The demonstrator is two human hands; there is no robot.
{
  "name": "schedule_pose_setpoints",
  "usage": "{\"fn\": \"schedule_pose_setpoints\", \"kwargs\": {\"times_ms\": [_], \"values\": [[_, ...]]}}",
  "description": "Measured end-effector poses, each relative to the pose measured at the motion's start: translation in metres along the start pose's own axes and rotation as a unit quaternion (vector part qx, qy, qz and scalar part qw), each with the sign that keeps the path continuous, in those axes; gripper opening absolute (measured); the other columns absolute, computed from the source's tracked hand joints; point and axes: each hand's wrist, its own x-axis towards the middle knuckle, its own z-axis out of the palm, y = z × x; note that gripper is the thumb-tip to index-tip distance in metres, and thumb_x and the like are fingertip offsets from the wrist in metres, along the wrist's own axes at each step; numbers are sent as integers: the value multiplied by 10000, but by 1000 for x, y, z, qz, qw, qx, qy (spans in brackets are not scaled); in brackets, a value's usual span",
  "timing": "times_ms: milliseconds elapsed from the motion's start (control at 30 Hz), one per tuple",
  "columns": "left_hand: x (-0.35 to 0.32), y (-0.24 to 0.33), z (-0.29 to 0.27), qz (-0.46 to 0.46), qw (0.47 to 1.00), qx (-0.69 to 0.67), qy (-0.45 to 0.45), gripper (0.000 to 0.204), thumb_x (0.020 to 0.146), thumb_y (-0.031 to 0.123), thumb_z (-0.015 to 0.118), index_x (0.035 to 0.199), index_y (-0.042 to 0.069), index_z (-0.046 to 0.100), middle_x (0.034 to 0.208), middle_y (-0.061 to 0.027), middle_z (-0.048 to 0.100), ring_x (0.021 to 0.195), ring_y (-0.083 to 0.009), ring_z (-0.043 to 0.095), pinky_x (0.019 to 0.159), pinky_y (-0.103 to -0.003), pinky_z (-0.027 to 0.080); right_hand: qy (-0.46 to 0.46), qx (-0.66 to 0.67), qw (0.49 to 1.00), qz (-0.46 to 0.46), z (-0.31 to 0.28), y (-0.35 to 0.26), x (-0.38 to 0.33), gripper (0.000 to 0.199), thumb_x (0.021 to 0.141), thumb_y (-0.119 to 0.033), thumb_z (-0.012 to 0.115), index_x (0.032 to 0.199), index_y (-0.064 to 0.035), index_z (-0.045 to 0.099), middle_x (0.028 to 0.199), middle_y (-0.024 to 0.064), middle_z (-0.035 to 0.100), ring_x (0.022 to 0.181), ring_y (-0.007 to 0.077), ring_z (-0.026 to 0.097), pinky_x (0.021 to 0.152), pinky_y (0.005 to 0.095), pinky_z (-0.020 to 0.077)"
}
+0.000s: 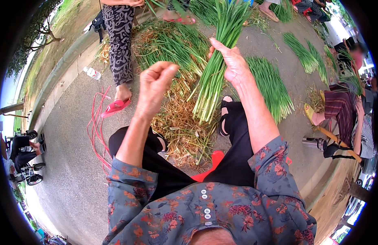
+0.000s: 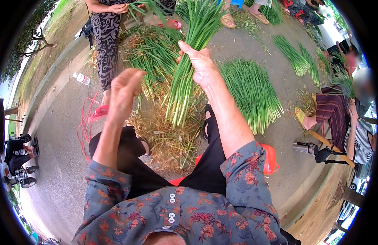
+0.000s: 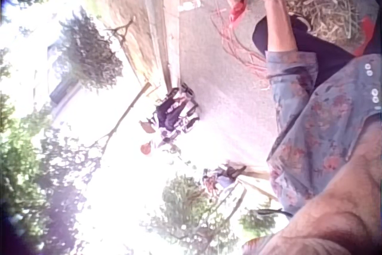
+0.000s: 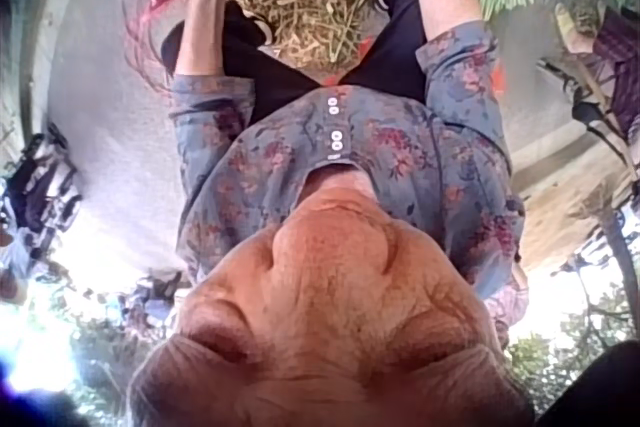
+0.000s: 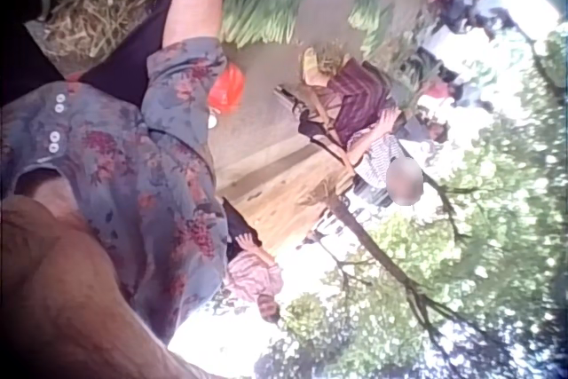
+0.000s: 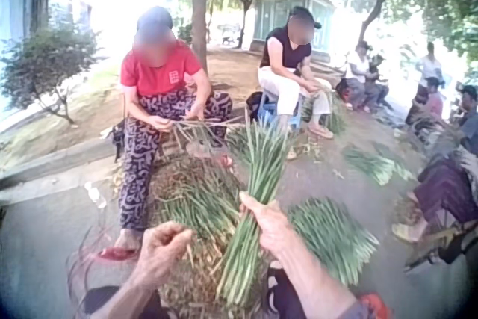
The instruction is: The person bundles scallions by hand, gathering green stalks from a pile on the pavement and tying them into bunches using thin red plastic strips.
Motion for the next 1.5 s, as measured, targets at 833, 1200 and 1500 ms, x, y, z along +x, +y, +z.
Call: {"fn": "schedule_pose_setpoints", "kwargs": {"times_ms": [833,1200,1500], "values": [[0,-10,26,3,994,102,-27,122,781,95,627,721,-1,581,568,59,470,510,-16,371,461,-181,287,6,22,1000,-10,10,4,-1,268,695,-232,729,841,-86,558,656,24,558,558,132,548,495,284,487],[3,5,-11,-41,942,-329,-53,165,812,216,598,784,72,524,773,-17,475,596,-94,388,552,-212,349,49,107,993,5,-15,-4,11,239,709,-181,712,812,-60,534,665,60,553,557,170,549,498,313,487],[-6,4,-13,-107,992,-43,-57,185,842,220,557,841,41,605,572,52,435,506,-49,362,466,-197,292,75,178,981,13,-30,-20,12,206,751,-162,666,840,-67,506,646,96,562,558,208,565,500,338,487]]}}
